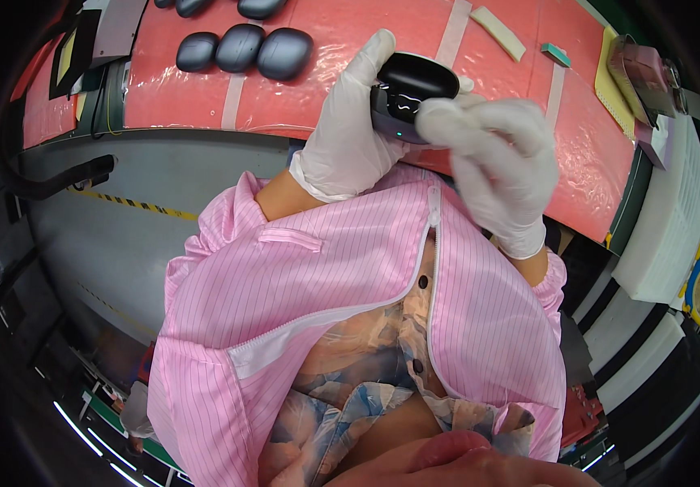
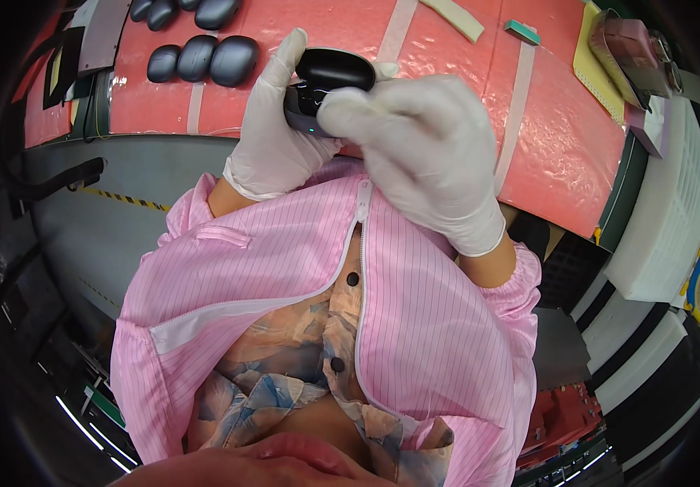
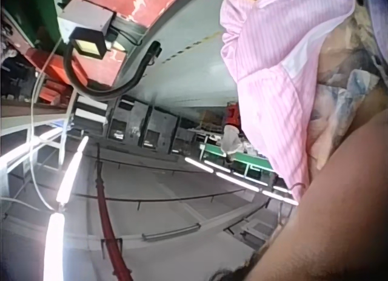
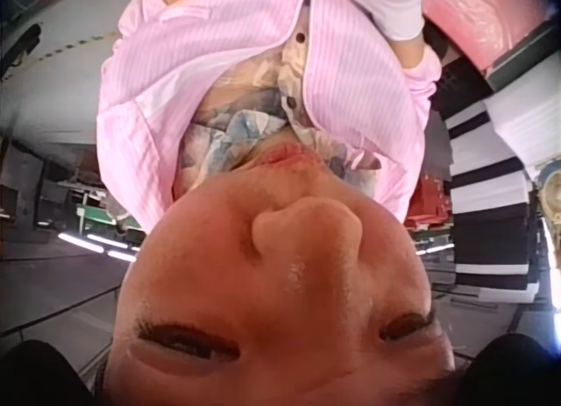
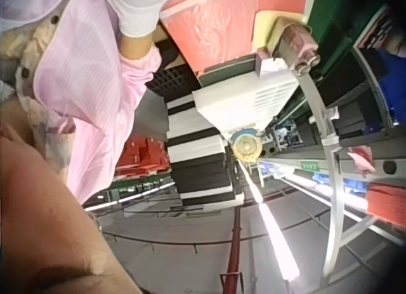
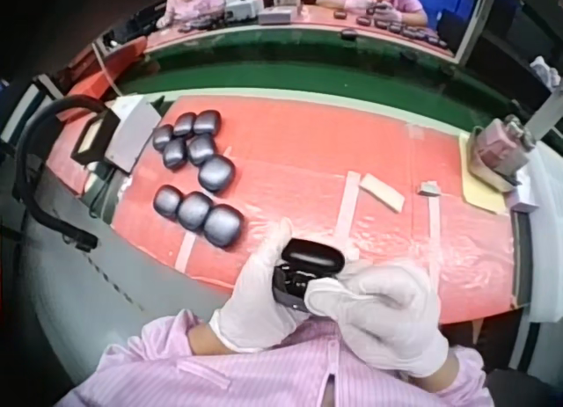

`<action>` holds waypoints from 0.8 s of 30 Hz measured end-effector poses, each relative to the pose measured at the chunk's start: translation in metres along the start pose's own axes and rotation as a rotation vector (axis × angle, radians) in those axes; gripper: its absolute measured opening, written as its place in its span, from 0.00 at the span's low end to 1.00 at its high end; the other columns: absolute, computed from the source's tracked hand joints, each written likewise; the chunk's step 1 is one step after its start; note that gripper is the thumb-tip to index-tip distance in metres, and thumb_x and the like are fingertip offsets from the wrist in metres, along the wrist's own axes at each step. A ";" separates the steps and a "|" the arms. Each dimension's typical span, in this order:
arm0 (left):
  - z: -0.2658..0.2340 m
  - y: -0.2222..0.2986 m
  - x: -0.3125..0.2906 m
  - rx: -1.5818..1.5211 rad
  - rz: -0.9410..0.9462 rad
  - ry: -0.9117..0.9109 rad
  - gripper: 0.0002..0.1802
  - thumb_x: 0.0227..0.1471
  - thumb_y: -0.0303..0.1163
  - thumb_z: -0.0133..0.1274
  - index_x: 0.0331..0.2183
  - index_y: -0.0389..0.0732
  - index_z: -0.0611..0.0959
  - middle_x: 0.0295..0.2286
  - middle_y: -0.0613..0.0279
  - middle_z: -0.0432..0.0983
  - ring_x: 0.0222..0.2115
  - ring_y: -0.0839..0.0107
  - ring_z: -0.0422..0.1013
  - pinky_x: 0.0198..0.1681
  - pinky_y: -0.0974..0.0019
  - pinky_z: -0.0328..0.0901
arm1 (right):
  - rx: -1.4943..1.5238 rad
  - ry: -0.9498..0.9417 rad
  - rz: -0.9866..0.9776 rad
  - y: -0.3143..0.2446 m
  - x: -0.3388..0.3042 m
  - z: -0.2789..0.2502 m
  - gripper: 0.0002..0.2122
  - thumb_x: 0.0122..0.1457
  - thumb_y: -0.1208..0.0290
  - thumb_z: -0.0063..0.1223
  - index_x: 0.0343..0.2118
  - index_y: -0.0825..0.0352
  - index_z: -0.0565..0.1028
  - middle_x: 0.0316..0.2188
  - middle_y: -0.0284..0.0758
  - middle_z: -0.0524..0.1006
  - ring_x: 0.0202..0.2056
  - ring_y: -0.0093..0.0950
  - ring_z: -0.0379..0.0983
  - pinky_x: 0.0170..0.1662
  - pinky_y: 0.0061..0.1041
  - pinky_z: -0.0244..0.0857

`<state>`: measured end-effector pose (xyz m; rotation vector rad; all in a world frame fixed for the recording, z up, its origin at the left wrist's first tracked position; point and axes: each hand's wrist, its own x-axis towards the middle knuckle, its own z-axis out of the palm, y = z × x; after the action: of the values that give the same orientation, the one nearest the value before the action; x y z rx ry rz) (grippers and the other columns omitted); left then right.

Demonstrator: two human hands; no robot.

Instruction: Cleaning and inspecting earbud cases at an electronics assembly line.

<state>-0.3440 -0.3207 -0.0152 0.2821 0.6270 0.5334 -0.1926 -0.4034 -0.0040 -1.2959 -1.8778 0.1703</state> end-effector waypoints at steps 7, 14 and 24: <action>-0.013 0.002 -0.004 -0.048 -0.144 -0.005 0.29 0.60 0.53 0.36 0.38 0.35 0.78 0.31 0.55 0.78 0.33 0.65 0.76 0.35 0.57 0.75 | -0.244 0.037 0.026 0.009 -0.007 0.009 0.16 0.37 0.74 0.64 0.34 0.55 0.82 0.23 0.25 0.72 0.27 0.27 0.68 0.28 0.26 0.60; 0.000 0.006 -0.007 0.025 -0.103 -0.022 0.34 0.59 0.58 0.33 0.40 0.36 0.77 0.35 0.53 0.78 0.32 0.63 0.77 0.30 0.61 0.75 | 0.237 0.290 0.304 0.013 -0.027 0.012 0.14 0.46 0.86 0.54 0.36 0.64 0.80 0.29 0.30 0.76 0.31 0.25 0.71 0.34 0.22 0.65; -0.018 0.000 0.004 -0.027 -0.080 -0.058 0.40 0.58 0.60 0.33 0.46 0.29 0.74 0.39 0.44 0.76 0.31 0.64 0.75 0.28 0.71 0.67 | -0.359 -0.028 0.294 0.032 -0.028 -0.007 0.10 0.50 0.79 0.56 0.37 0.62 0.79 0.36 0.36 0.76 0.41 0.34 0.72 0.42 0.29 0.67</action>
<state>-0.3527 -0.3166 -0.0312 0.2451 0.5719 0.4548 -0.1614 -0.4139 -0.0320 -1.8224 -1.7858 0.0022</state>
